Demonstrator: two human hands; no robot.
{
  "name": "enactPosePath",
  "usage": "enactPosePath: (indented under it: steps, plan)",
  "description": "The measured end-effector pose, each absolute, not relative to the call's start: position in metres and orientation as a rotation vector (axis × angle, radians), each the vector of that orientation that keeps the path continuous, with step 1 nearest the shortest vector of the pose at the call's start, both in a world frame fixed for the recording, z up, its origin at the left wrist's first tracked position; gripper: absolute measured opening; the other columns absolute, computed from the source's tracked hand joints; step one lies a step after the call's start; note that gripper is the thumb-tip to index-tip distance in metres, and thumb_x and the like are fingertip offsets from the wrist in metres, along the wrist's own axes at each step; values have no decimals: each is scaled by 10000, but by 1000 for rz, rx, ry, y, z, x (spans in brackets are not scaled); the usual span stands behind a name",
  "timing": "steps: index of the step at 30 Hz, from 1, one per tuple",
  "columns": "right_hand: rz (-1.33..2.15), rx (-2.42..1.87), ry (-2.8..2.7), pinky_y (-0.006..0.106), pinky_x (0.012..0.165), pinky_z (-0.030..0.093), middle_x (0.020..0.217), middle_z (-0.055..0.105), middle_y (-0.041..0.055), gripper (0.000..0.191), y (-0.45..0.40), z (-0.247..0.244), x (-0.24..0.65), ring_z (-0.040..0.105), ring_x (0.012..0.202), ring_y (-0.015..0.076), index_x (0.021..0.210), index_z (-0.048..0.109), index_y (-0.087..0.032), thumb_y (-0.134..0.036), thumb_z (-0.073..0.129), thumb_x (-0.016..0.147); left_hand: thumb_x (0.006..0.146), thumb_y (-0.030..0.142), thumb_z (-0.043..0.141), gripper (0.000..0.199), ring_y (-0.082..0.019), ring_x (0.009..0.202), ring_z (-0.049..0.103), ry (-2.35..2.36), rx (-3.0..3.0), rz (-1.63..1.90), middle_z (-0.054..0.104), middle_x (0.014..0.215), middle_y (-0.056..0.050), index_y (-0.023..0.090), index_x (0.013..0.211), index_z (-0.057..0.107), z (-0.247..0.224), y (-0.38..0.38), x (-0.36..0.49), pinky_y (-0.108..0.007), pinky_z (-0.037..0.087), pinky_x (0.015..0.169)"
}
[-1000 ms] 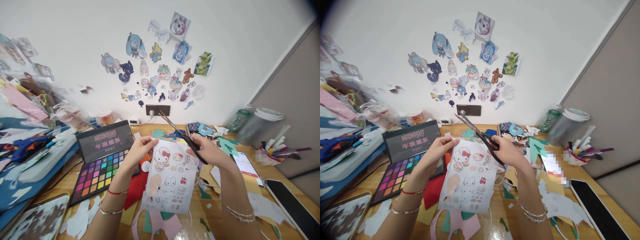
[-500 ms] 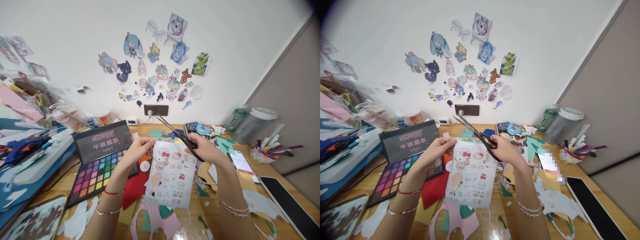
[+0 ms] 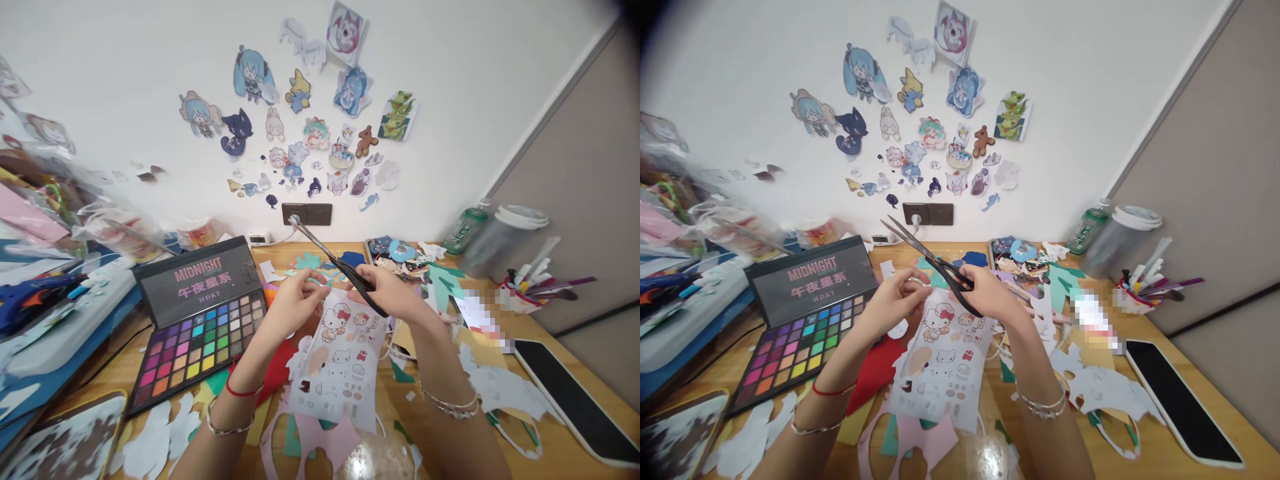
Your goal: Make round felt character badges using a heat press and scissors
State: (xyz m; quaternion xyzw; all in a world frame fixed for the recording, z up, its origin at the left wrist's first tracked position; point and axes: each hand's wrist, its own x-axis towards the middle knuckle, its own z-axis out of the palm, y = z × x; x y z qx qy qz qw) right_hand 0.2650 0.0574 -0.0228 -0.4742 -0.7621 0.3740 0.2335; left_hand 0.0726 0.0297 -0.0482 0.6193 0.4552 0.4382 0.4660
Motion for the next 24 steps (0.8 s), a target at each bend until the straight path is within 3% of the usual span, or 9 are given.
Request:
enactPosePath:
  steps: [11, 16, 24]
  plan:
    - [1226, -1197, -1914, 215, 479, 304, 641, 502, -35, 127, 56, -24, 250, 424, 544, 87, 735, 492, -171, -252, 574, 681, 805, 243, 558, 82, -107, 596, 515, 1157, 1727, 1072, 575, 723, 9, 167, 777, 547, -50, 30, 74, -212, 395, 561]
    - [1215, -1142, -1989, 221, 487, 304, 674, 517, -26, 143, 57, -28, 252, 435, 567, 94, 787, 539, -166, -279, 574, 707, 812, 258, 554, 117, -121, 601, 530, 1154, 1749, 1024, 604, 708, -6, 159, 761, 589, -45, 27, 73, -218, 402, 561]
    - [1315, -1056, -1969, 230, 518, 336, 675, 485, -36, 178, 56, -23, 253, 446, 585, 95, 748, 489, -173, -278, 622, 694, 803, 211, 553, 89, -115, 571, 536, 1142, 1728, 1014, 594, 650, -1, 143, 775, 605, -37, 24, 70, -203, 397, 516]
